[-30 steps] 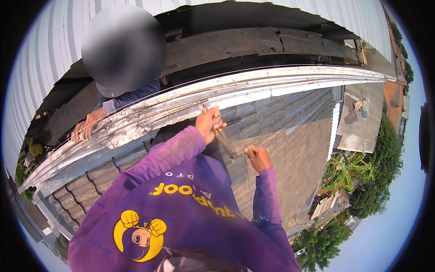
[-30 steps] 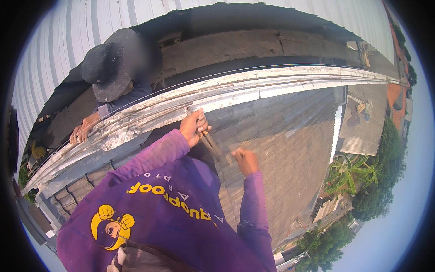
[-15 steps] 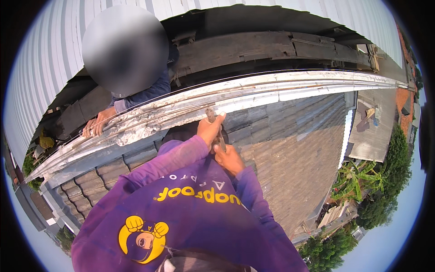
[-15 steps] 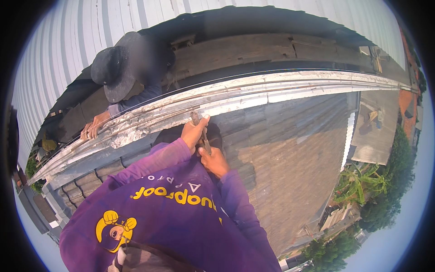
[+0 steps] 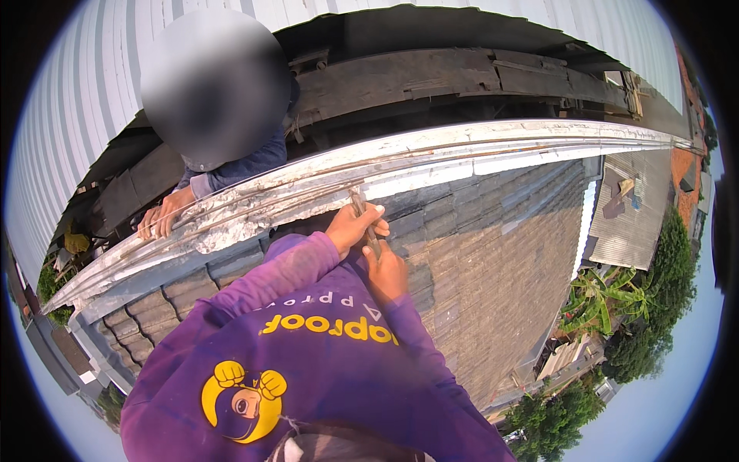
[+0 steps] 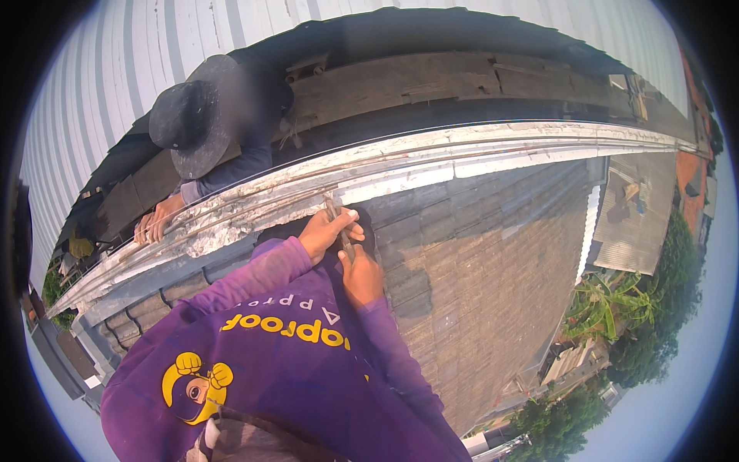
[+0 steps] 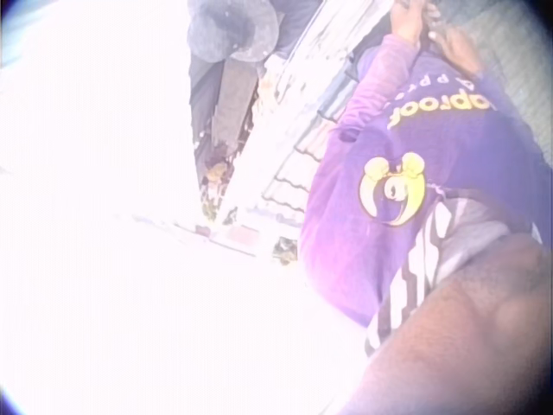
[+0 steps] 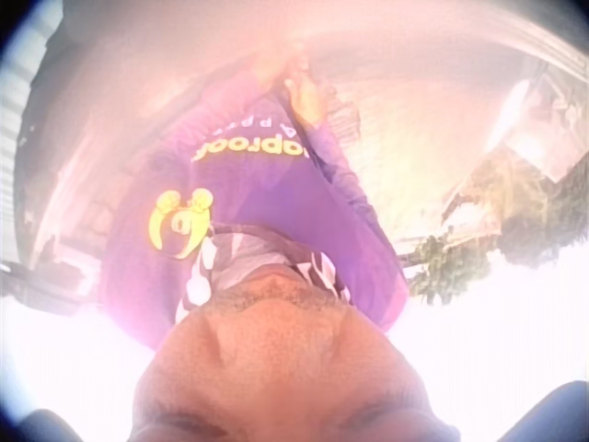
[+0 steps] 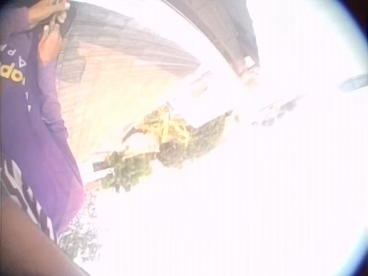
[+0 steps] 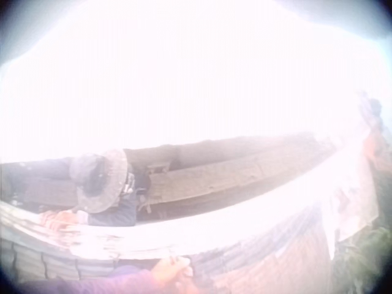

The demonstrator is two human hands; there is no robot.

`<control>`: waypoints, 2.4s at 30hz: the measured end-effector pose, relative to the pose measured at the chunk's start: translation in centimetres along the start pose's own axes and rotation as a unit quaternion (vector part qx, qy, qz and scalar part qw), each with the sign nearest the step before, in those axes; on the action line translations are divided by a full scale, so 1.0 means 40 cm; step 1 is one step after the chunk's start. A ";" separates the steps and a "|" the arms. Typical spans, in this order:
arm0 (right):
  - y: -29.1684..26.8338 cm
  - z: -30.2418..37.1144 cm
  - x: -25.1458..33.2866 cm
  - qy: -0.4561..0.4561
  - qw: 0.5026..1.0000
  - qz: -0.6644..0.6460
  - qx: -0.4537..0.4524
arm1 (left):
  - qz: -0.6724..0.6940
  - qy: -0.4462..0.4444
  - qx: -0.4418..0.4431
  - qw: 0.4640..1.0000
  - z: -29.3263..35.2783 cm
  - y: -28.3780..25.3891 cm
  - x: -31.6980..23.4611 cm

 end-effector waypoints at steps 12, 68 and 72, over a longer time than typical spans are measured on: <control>0.011 -0.029 -0.096 0.082 0.709 -0.596 0.367 | 0.260 0.015 0.055 0.964 -0.033 0.014 -0.004; -0.021 -0.048 -0.099 0.150 0.701 -0.513 0.472 | 0.057 0.024 -0.129 0.990 0.003 0.046 0.045; -0.006 -0.063 -0.089 0.043 0.881 -0.326 0.341 | 0.252 0.009 -0.031 0.967 -0.030 0.019 0.063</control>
Point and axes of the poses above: each hand's wrist, its own z-axis away from the middle knuckle, its own y-axis out of the palm, x = y × z, the point moved 2 cm from there along -z, towards the middle knuckle, and after that the axes turned 11 degrees about x, right-handed, at the moved point
